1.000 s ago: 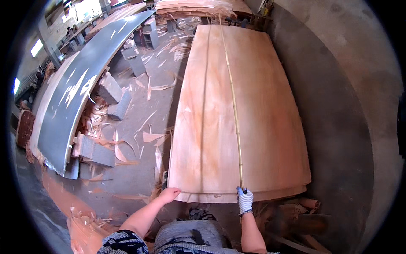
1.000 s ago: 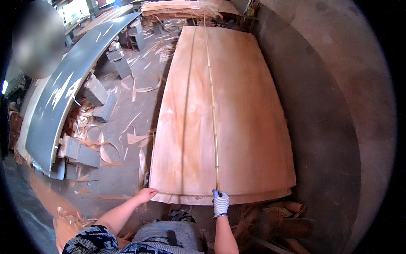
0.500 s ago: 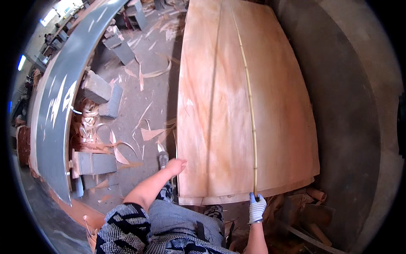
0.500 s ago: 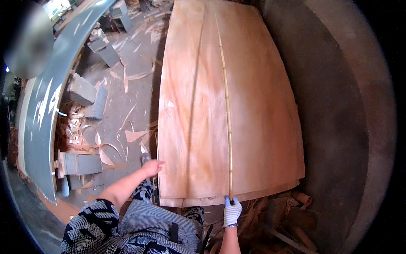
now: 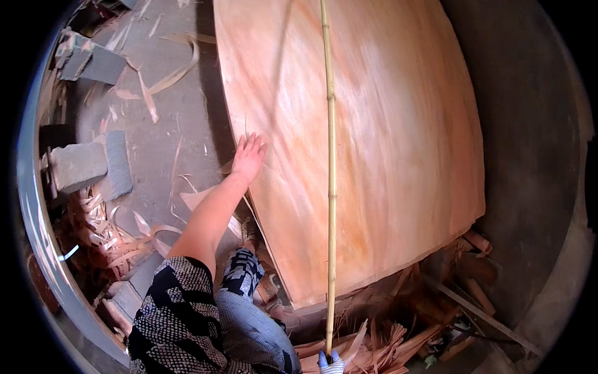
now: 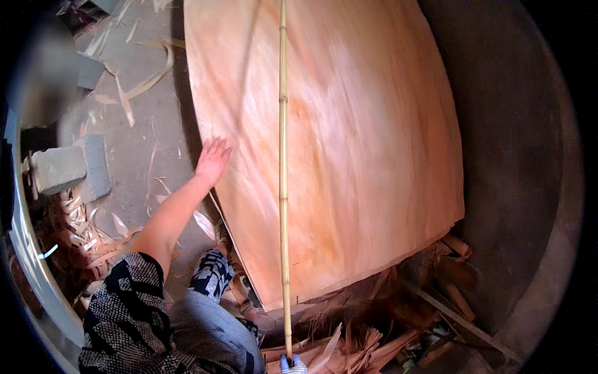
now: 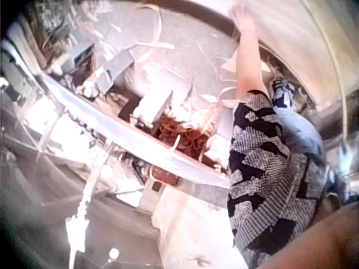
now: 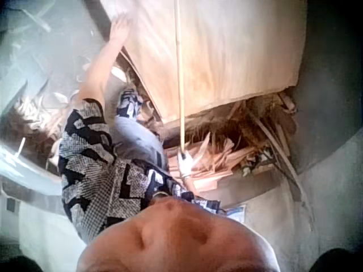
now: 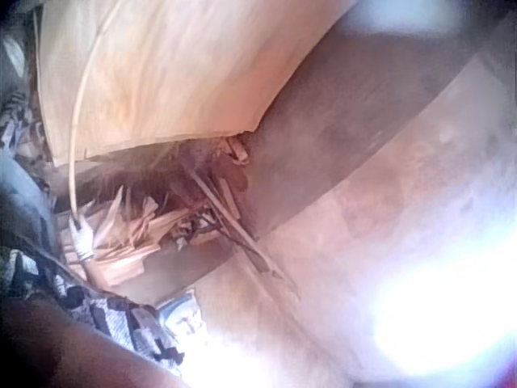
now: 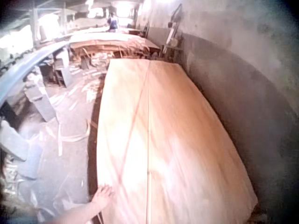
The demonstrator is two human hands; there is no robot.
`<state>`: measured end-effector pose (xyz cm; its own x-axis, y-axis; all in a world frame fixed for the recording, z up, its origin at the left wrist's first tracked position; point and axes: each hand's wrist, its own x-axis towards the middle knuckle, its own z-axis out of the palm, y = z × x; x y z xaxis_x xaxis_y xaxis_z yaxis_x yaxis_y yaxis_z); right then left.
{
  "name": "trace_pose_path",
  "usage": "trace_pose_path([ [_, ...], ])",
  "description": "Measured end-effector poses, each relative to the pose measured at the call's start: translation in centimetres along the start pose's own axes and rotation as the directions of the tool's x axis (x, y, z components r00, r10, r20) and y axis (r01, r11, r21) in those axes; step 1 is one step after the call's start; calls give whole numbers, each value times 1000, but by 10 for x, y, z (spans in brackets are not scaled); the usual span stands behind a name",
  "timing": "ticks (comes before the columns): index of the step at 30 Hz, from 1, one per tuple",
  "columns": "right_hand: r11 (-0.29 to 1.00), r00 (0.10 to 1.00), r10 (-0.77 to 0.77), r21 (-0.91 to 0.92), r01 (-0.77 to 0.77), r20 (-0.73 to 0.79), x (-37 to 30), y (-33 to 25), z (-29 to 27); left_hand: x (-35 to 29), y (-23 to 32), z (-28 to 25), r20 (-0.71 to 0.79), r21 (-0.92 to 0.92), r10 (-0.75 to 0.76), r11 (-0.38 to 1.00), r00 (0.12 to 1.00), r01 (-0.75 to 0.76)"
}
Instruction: The person repairs thin wood veneer sheets by applying adhesive tape over cracks, peeling away damaged layers, and smoothing down replacement patches using a small handheld tool.
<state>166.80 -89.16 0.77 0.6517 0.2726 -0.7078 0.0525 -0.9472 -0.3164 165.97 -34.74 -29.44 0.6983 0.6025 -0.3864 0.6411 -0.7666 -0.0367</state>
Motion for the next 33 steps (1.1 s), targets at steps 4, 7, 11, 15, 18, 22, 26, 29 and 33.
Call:
trace_pose_path([
  [4,997,999,15,-78,-19,-49,-15,-17,13,28,0,5,40,207,220,953,975,-224],
  [7,994,996,67,-77,-72,-61,-30,-21,27,25,-2,2,58,198,339,918,939,-344],
  [11,980,988,151,-132,-146,29,-38,-28,28,32,-12,22,-278,144,235,969,932,-201],
  [15,991,991,131,-21,-131,-5,-41,-14,38,38,-20,24,-83,253,190,954,978,-164],
  [18,975,975,220,22,-220,17,-40,-39,33,35,-12,-8,-74,128,333,938,940,-322],
  [22,966,972,233,109,-234,25,-39,-44,30,-11,-47,2,-310,-288,157,924,938,-250],
  [26,997,997,64,37,-66,35,-26,-48,16,-180,-136,98,802,64,-357,848,479,526],
  [29,999,999,33,29,-33,5,-27,-43,10,-290,-131,74,857,137,-302,915,418,381],
  [33,947,998,60,318,-51,-17,-27,-48,1,-371,-87,82,803,-269,-115,805,584,528],
])
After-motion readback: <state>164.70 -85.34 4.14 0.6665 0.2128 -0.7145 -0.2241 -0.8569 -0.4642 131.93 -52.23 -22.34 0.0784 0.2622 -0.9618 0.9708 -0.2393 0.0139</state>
